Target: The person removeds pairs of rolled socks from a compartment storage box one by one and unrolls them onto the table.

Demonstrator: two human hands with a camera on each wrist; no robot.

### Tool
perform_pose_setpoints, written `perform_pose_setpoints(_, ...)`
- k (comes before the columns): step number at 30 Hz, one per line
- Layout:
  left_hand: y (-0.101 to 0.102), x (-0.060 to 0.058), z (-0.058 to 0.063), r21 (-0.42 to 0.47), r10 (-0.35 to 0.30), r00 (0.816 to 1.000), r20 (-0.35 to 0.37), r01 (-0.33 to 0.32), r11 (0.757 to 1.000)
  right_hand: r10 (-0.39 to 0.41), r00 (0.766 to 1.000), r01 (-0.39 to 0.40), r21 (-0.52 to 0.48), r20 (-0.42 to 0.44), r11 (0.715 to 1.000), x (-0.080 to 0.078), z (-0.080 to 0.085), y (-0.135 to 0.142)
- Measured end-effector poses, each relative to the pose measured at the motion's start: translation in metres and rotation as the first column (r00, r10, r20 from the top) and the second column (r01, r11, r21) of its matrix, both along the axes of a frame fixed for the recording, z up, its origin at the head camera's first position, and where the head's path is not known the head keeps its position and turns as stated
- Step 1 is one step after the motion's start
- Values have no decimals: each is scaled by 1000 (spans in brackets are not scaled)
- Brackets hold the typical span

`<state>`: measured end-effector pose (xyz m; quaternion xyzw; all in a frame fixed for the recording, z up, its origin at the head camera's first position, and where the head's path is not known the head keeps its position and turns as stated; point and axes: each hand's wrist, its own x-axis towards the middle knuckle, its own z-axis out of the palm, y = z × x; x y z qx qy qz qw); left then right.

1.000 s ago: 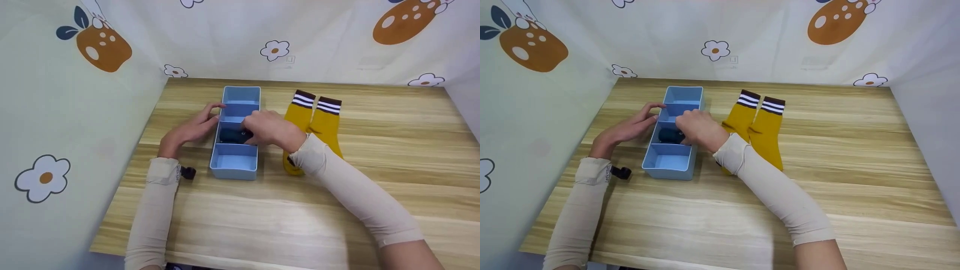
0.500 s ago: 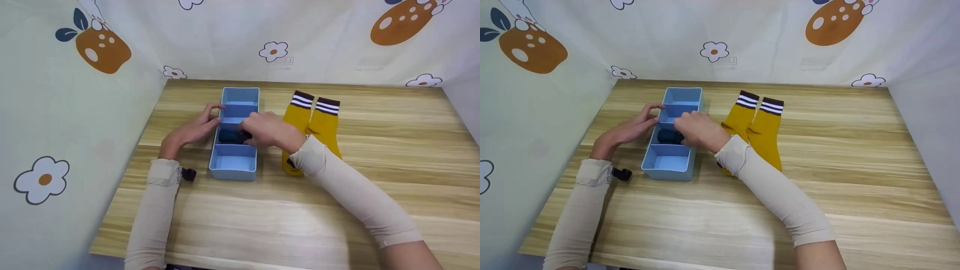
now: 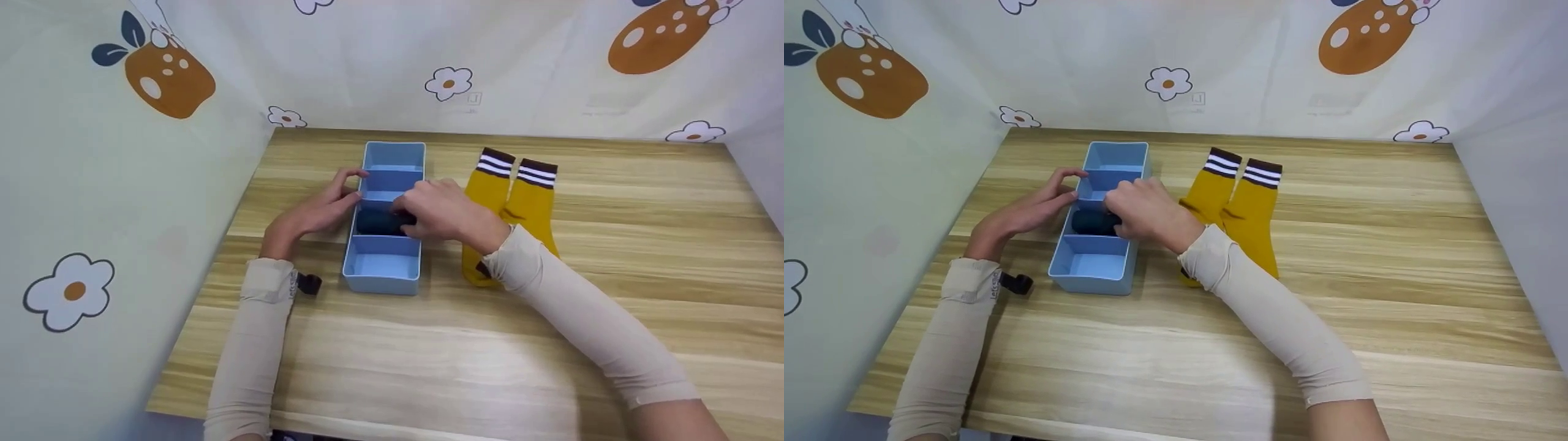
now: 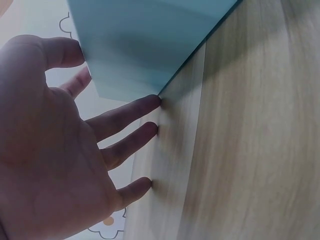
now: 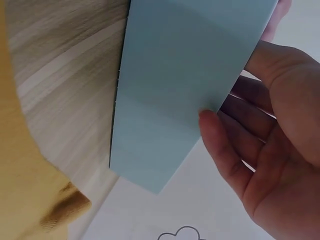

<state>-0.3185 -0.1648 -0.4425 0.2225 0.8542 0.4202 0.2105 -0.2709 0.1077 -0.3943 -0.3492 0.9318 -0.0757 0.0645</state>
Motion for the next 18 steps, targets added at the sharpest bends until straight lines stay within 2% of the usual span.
perform_pose_setpoints(10,-1,-3,-3,16,-6,1000,-27,6,1000,-17,991,-3,-142,-136,990,8,-8,13)
perform_pose_setpoints(16,0,-4,-4,35,-21,999,-33,22,999,3,962,-78,-268,-271,960,10,-17,21)
perform_pose_setpoints(18,-1,-5,-5,37,-22,999,-29,24,999,14,957,-102,-293,-290,951,10,-20,23)
